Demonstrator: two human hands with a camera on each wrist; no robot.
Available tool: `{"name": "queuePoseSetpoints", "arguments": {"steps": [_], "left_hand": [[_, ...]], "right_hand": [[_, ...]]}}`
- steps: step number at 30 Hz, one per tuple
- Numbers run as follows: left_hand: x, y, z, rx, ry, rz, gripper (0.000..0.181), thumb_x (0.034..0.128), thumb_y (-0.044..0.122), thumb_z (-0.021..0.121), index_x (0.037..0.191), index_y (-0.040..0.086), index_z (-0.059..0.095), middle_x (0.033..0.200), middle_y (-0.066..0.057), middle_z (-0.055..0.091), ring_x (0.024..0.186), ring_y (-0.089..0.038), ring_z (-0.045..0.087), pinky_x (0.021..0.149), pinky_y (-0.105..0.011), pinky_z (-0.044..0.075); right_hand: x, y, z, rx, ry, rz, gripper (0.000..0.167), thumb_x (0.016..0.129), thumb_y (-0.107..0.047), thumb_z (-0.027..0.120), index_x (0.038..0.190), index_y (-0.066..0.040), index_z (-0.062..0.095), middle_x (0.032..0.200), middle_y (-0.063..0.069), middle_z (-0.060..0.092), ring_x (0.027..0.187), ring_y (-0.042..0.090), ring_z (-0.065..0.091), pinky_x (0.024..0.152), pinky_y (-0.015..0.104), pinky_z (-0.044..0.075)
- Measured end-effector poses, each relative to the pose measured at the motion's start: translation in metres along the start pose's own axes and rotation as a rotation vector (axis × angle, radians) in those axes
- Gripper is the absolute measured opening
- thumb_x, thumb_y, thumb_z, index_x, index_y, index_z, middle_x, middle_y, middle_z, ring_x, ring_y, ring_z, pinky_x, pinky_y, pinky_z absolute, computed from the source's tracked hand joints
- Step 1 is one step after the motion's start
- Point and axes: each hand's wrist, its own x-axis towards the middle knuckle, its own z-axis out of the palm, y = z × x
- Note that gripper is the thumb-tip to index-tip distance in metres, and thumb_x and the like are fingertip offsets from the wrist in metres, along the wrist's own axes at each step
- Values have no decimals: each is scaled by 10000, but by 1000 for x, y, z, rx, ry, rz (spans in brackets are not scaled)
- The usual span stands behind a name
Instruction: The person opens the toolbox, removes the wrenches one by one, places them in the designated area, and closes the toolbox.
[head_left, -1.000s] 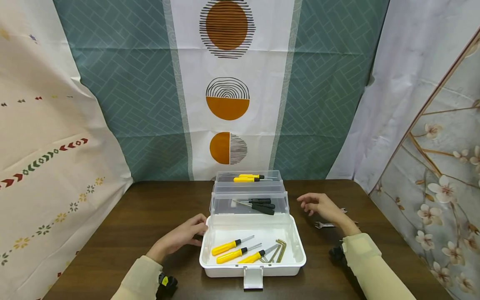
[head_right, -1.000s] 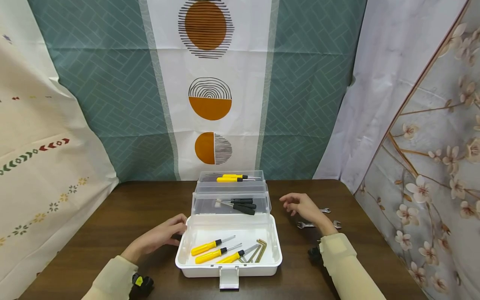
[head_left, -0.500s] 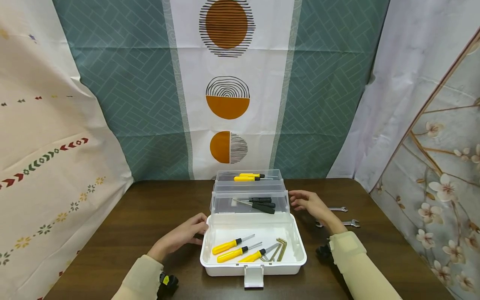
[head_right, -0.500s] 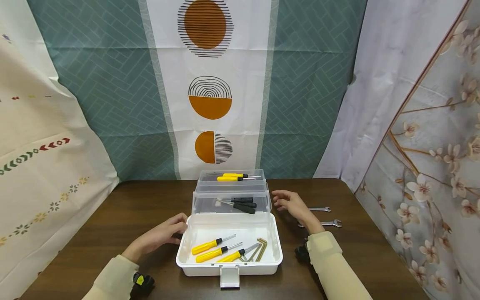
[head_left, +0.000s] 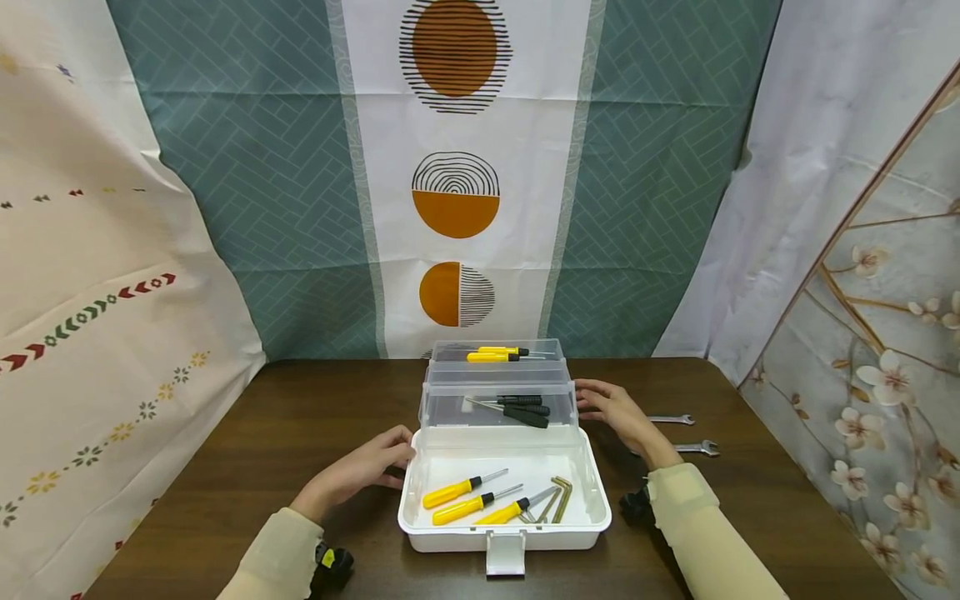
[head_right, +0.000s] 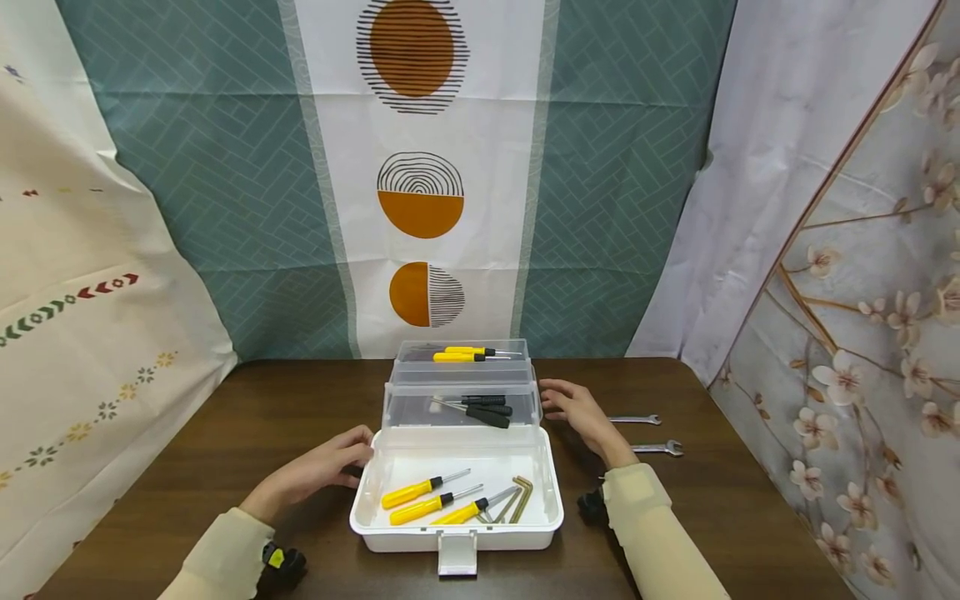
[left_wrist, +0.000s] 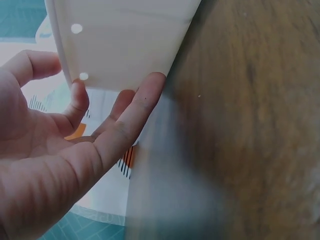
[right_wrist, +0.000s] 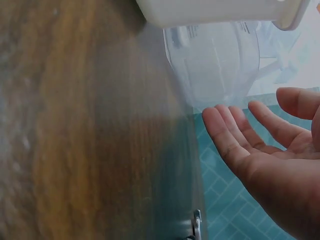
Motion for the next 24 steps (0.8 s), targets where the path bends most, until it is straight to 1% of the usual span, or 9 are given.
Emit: {"name": "queuePoseSetpoints", "arguments": {"steps": [5,8,14,17,21,24], "left_hand": [[-1,0,-12,-8,-51,-4,293,1080,284,551,1205,21,524,1223,-142,595,1110,-273,636,945,-492,592],[1,1,-18,5,-50,-11,302,1089,299,542,1213,23,530,1210,-129,595,1088,-259,638,941,-478,596],[7,6,-24,32,-5,-3,281,1097,276,520,1207,18,531,1216,-142,590,1079,-263,647,928,-473,601],[10,8,-25,36,27,-14,260,1091,254,521,1200,17,531,1215,-150,583,1082,-283,647,925,-482,602],[12,10,-24,35,85,-25,247,1089,217,496,1206,1,518,1226,-175,567,1101,-314,636,925,-486,602],[16,11,-23,25,134,-18,255,1089,193,471,1221,-24,499,1231,-206,560,1114,-337,623,926,-489,601]], "right_hand": [[1,-1,4,34,10,16,486,1124,-175,463,1510,117,411,1387,263,561,1158,207,614,1098,567,467],[2,-3,7,43,14,33,499,1127,-190,458,1525,104,397,1442,284,513,1209,237,588,1118,555,452],[4,-4,8,53,8,48,520,1130,-194,444,1548,101,355,1537,316,419,1332,359,509,1151,557,412],[5,-4,10,51,6,51,526,1131,-194,438,1556,99,340,1554,318,406,1373,403,474,1158,554,404],[6,-4,12,48,15,58,523,1132,-192,430,1559,96,338,1553,311,416,1398,412,457,1155,528,418],[6,-4,13,52,19,59,520,1131,-187,430,1557,97,341,1548,309,426,1401,402,456,1152,514,426]]}}
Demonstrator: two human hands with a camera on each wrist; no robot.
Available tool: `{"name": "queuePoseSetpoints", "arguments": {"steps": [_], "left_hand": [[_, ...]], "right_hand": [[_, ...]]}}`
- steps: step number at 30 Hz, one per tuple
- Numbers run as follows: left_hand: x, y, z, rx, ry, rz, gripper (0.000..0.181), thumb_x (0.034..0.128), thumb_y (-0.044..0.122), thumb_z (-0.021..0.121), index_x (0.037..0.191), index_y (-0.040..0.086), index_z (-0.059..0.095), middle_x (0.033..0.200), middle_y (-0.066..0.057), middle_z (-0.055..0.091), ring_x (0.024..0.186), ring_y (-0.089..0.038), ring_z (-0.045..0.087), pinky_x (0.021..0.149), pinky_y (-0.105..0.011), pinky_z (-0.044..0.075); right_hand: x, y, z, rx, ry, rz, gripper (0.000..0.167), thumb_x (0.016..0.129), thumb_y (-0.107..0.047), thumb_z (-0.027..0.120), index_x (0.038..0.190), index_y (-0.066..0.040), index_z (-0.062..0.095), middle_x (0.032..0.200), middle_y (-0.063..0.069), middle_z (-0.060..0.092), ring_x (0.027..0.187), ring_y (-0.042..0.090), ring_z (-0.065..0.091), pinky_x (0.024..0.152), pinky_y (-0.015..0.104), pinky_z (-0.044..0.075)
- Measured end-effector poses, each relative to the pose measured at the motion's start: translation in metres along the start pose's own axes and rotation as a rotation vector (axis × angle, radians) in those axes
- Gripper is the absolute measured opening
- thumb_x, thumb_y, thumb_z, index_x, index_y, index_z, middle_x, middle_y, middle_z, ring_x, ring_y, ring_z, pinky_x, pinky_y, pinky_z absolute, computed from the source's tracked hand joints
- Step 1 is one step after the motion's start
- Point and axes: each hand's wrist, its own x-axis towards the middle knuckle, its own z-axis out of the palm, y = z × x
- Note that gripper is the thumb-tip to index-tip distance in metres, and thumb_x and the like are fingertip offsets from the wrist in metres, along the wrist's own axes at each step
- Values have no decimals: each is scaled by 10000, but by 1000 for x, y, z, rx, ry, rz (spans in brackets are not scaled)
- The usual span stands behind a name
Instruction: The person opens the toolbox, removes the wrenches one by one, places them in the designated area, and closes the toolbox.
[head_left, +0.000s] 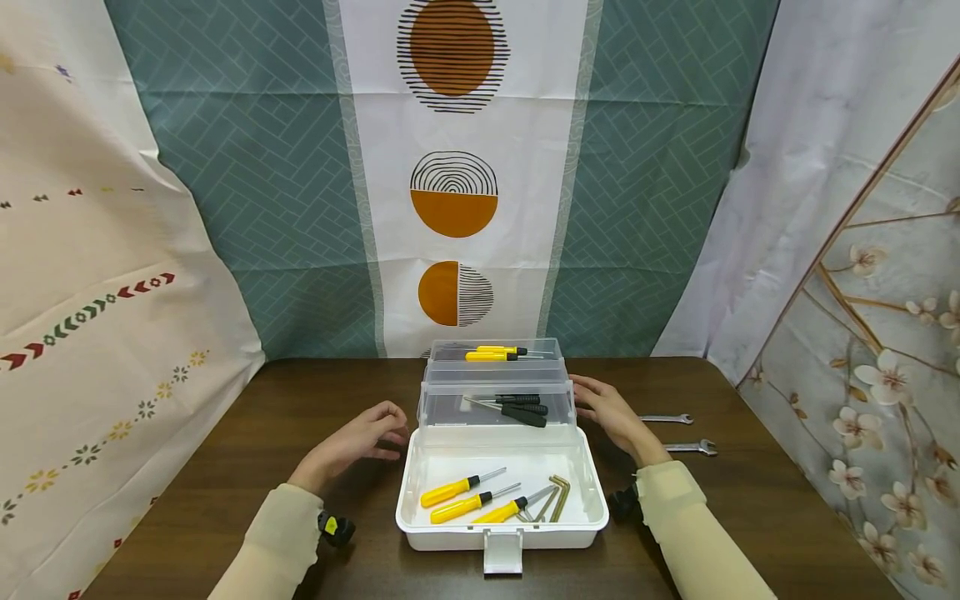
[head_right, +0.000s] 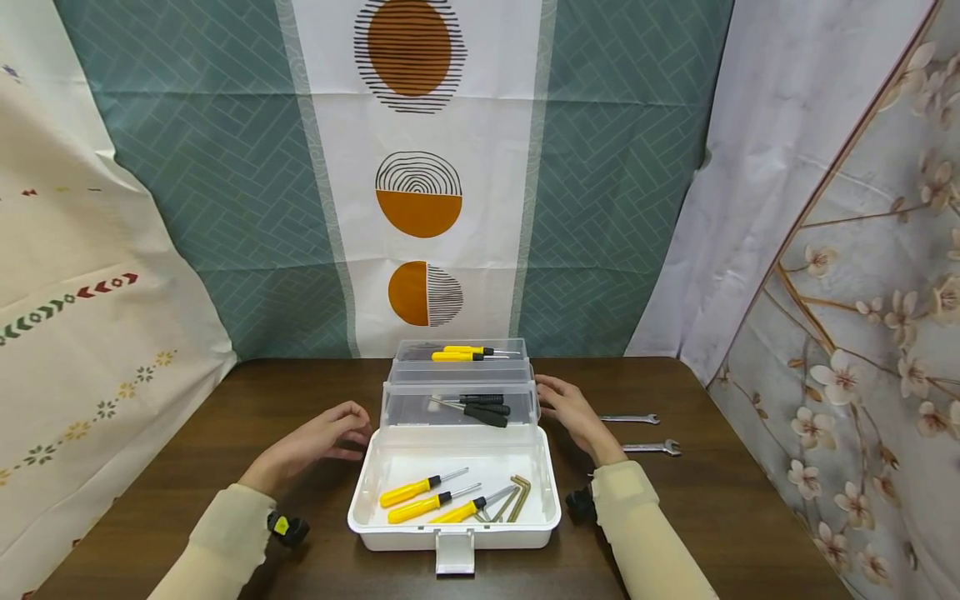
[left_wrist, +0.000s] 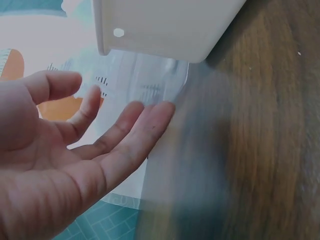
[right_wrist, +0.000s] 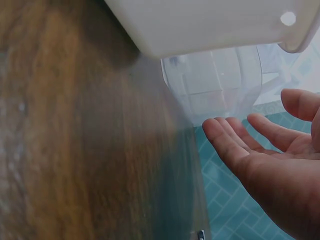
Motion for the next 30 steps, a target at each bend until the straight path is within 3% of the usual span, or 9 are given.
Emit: {"name": "queuePoseSetpoints", "arguments": {"steps": [9,18,24,30], "left_hand": [[19,1,5,-11,106,18,293,1100,196,442,1281,-32,474,1310,-243,527,1157,-378,602,939,-513,590],[36,1,9,-38,171,46,392,1104,200,420,1422,-26,453,1402,-304,515,1252,-432,575,1034,-559,524],[51,-1,14,-99,170,39,492,1086,178,393,1538,-14,378,1412,-272,555,1289,-418,580,1062,-531,511],[62,-8,19,-167,150,39,528,1114,228,378,1575,-27,336,1524,-270,474,1382,-450,495,1114,-560,456]], "right_hand": [[2,0,2,-2,12,2,515,1129,-177,428,1556,97,339,1538,306,440,1395,382,465,1153,524,421],[7,1,6,16,34,17,525,1125,-190,440,1561,85,341,1560,287,424,1424,389,437,1158,510,416],[12,3,12,66,46,41,517,1128,-183,417,1571,70,336,1557,277,431,1430,354,423,1194,540,358],[12,4,13,111,46,54,523,1135,-184,386,1593,53,298,1548,291,433,1435,383,410,1197,556,345]]}}
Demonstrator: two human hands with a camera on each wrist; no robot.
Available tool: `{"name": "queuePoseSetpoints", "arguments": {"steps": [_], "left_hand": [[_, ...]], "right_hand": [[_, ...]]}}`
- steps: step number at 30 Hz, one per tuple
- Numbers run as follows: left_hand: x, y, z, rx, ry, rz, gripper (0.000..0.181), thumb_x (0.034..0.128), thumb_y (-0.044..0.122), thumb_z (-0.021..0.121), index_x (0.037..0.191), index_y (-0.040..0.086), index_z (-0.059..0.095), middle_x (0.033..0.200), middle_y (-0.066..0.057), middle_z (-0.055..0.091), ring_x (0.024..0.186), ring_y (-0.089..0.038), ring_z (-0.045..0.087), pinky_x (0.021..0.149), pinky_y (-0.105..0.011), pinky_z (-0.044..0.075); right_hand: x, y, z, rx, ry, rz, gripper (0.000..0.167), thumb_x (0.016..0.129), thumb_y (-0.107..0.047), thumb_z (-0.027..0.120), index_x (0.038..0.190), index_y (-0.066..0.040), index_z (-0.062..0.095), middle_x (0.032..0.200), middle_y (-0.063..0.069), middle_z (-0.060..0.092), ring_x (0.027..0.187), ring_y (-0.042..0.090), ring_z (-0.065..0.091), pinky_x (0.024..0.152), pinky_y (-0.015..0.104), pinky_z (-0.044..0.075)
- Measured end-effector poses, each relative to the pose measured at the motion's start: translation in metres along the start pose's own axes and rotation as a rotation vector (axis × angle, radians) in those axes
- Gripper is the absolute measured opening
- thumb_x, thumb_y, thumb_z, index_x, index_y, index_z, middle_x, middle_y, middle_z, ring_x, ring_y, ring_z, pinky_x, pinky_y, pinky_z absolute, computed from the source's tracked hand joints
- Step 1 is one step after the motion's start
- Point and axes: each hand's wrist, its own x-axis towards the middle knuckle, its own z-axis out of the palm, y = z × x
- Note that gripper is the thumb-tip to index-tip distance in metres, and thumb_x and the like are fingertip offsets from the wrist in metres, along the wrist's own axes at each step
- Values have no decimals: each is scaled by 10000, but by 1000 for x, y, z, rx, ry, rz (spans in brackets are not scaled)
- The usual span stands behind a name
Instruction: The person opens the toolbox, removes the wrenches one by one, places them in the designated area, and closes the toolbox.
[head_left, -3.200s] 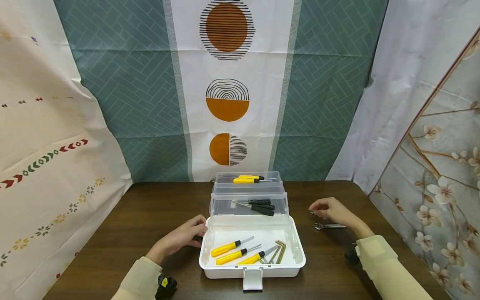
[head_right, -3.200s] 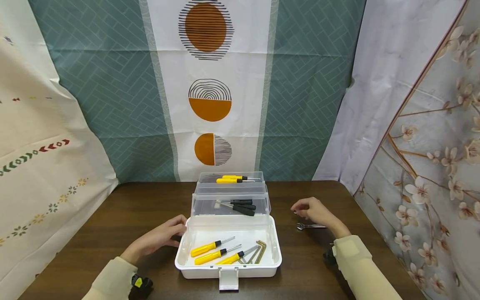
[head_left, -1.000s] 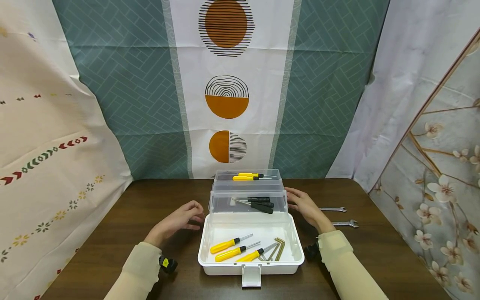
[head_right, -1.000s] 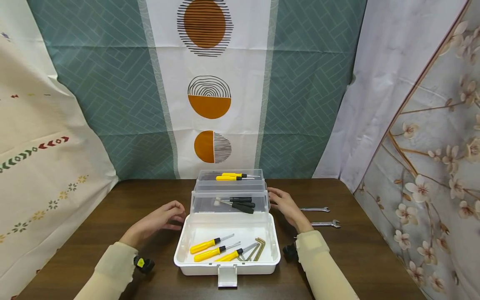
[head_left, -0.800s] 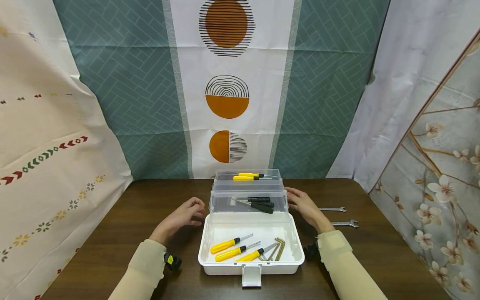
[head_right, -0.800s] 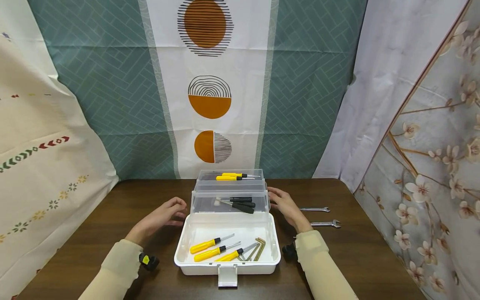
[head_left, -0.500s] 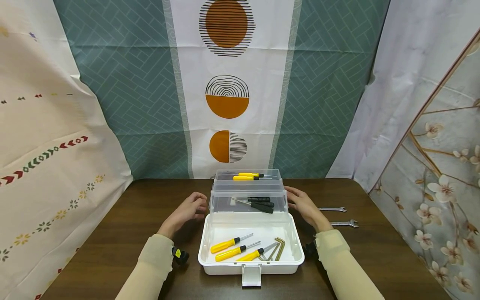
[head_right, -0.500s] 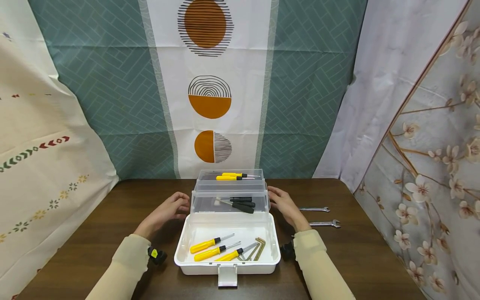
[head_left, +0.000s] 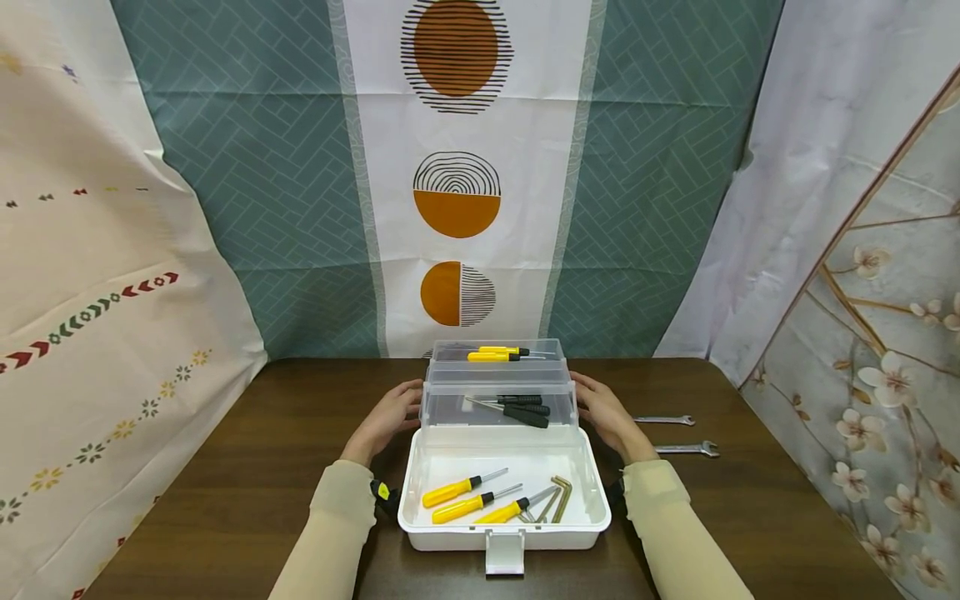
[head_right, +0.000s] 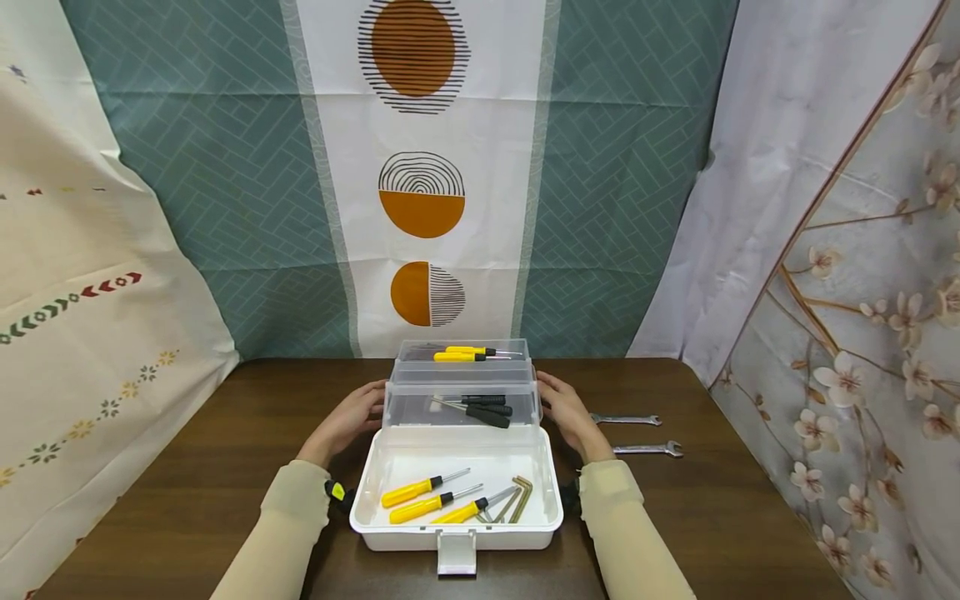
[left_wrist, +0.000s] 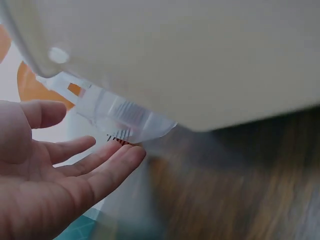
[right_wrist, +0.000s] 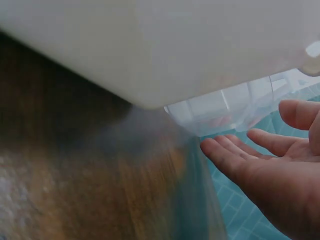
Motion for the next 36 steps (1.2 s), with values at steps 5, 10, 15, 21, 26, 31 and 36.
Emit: {"name": "queuePoseSetpoints", "arguments": {"steps": [5,10,15,21,26,31,36], "left_hand": [[2,-9,0,-45,-5,-7,518,1139,266,367,1566,-27,378,1561,-258,439,1407,-442,464,1119,-556,452],[2,-14,-3,-54,-25,-7,514,1146,254,348,1558,-52,384,1560,-263,440,1419,-439,454,1119,-545,454],[2,-12,-5,-52,-64,6,512,1134,220,399,1552,-75,383,1590,-265,404,1452,-438,415,1144,-541,429],[4,-8,-6,-47,-69,1,517,1129,206,423,1555,-81,372,1593,-265,398,1469,-424,394,1167,-534,401],[4,-6,-4,-45,-62,5,505,1127,190,411,1568,-53,364,1555,-258,451,1447,-417,426,1164,-550,400],[5,-6,-2,-32,-44,10,485,1125,164,401,1557,-56,380,1527,-260,483,1422,-414,460,1140,-543,431],[6,-6,2,-30,-25,23,464,1117,157,422,1533,-48,426,1519,-252,496,1414,-416,471,1125,-550,447]], "right_hand": [[-2,5,0,30,-28,14,527,1147,-177,336,1601,74,246,1588,306,371,1471,412,369,1100,415,467],[1,16,-4,68,-59,16,547,1147,-191,351,1596,97,229,1572,263,418,1448,347,426,1089,376,477],[2,20,-5,78,-93,22,550,1144,-176,361,1582,127,227,1602,256,381,1485,327,373,1098,338,448],[3,15,-4,62,-108,22,529,1144,-128,317,1581,143,196,1643,312,247,1540,403,223,1192,444,355],[4,13,-4,43,-97,10,516,1142,-125,335,1577,134,236,1606,313,331,1481,351,352,1060,299,470],[3,11,-5,33,-91,2,506,1139,-131,367,1562,135,284,1556,281,426,1323,190,520,972,244,513],[3,13,-6,52,-68,-10,494,1129,-102,390,1547,146,307,1478,224,513,1166,76,584,950,237,524]]}}
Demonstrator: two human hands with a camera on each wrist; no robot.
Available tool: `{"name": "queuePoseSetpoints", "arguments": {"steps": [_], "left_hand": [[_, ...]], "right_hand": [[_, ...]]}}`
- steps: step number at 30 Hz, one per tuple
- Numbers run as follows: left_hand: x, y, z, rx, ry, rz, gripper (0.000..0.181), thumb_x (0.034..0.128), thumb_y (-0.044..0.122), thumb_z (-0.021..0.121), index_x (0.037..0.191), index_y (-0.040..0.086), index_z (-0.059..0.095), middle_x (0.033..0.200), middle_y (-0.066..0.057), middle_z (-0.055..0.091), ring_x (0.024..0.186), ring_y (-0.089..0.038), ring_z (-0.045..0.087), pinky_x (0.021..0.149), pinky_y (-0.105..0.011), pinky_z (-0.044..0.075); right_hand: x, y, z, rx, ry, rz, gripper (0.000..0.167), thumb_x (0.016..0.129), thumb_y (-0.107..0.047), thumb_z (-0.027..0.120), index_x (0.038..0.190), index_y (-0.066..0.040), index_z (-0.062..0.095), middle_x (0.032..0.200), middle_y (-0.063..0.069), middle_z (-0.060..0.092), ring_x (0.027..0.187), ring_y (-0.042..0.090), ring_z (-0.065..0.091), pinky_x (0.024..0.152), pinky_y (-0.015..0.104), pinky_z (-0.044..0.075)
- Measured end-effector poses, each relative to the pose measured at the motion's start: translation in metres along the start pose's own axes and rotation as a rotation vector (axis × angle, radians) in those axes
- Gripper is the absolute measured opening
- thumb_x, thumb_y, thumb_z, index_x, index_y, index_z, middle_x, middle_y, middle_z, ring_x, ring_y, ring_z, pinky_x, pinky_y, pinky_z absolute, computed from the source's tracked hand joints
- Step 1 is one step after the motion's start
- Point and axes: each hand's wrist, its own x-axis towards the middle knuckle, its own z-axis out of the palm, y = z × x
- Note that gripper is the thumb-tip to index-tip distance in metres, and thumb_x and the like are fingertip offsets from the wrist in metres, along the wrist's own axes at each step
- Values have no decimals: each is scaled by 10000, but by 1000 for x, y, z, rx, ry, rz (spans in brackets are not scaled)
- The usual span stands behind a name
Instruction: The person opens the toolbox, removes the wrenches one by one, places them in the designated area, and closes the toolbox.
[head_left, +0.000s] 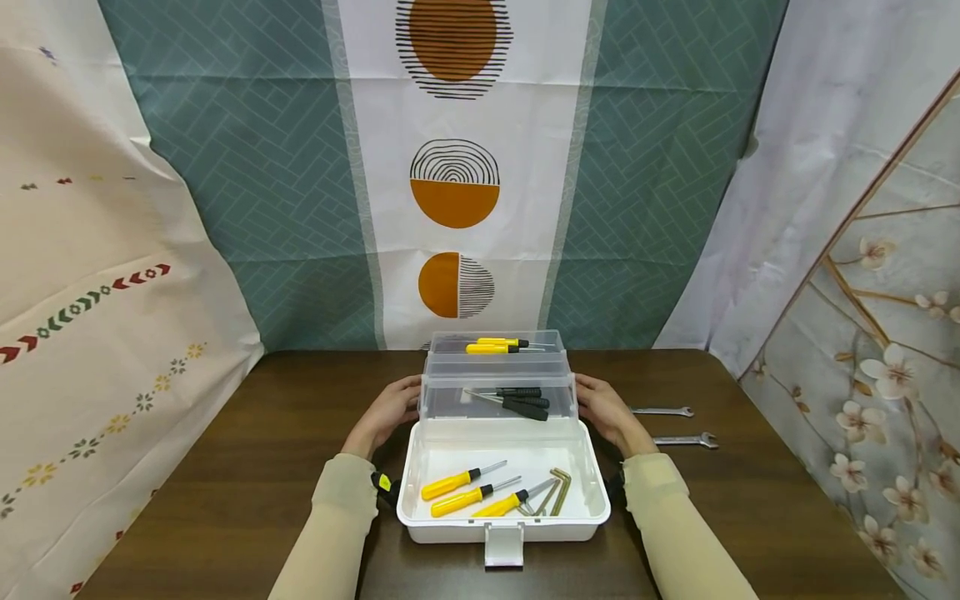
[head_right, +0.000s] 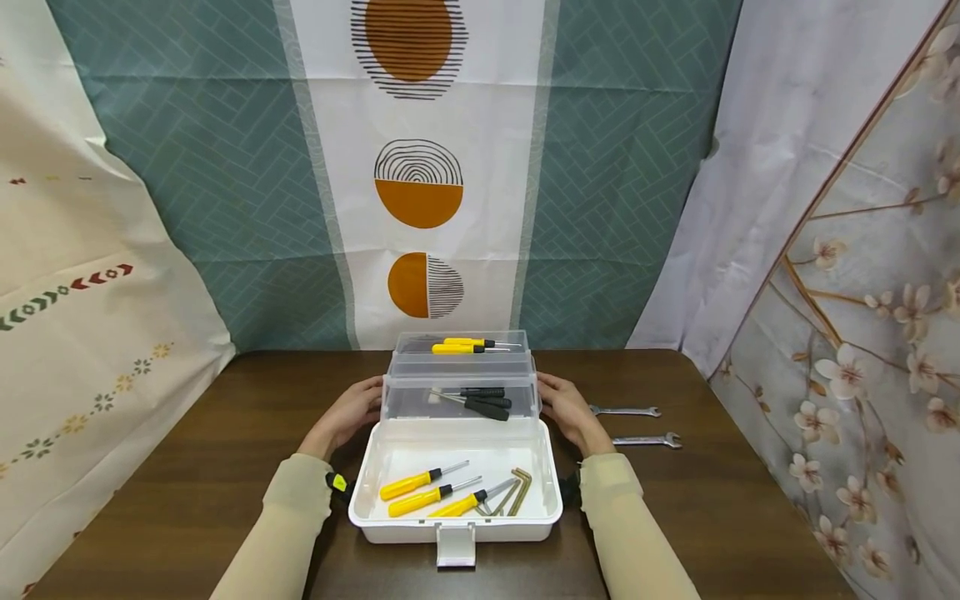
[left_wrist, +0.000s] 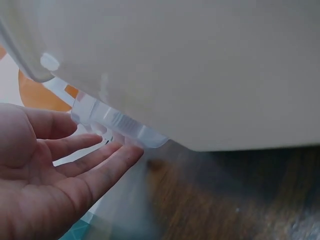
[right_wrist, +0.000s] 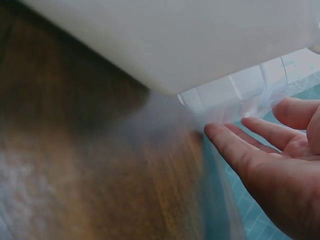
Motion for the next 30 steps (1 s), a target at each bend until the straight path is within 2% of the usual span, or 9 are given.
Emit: {"name": "queuePoseSetpoints", "arguments": {"steps": [6,12,16,24,30], "left_hand": [[1,2,2,-11,24,0,459,1114,158,437,1538,-17,440,1524,-238,499,1417,-404,475,1129,-558,439],[1,3,1,-6,30,47,471,1114,175,459,1551,0,434,1522,-219,508,1394,-381,499,1110,-541,464],[2,7,0,-20,28,87,483,1119,163,453,1572,3,399,1537,-221,490,1380,-366,512,1124,-537,449],[0,17,-1,-27,74,145,469,1099,100,478,1559,19,435,1540,-208,493,1345,-364,548,1127,-535,448],[-3,26,-1,-33,82,165,476,1091,77,495,1560,25,432,1538,-213,486,1338,-356,543,1122,-529,456]], "right_hand": [[2,1,0,0,22,-6,474,1121,-81,405,1536,138,343,1409,168,568,1121,70,603,935,242,536],[2,-2,0,3,36,-34,489,1123,-79,403,1570,100,318,1547,277,435,1163,71,598,953,232,534],[2,-5,0,28,47,-71,490,1115,-44,396,1581,83,311,1576,293,387,1166,57,601,966,223,525],[0,-17,1,-5,92,-142,508,1085,-49,485,1565,66,364,1569,261,415,1177,45,590,975,184,500],[-3,-26,2,35,119,-181,496,1079,-20,498,1548,85,376,1526,250,449,1127,30,620,969,194,511]]}}
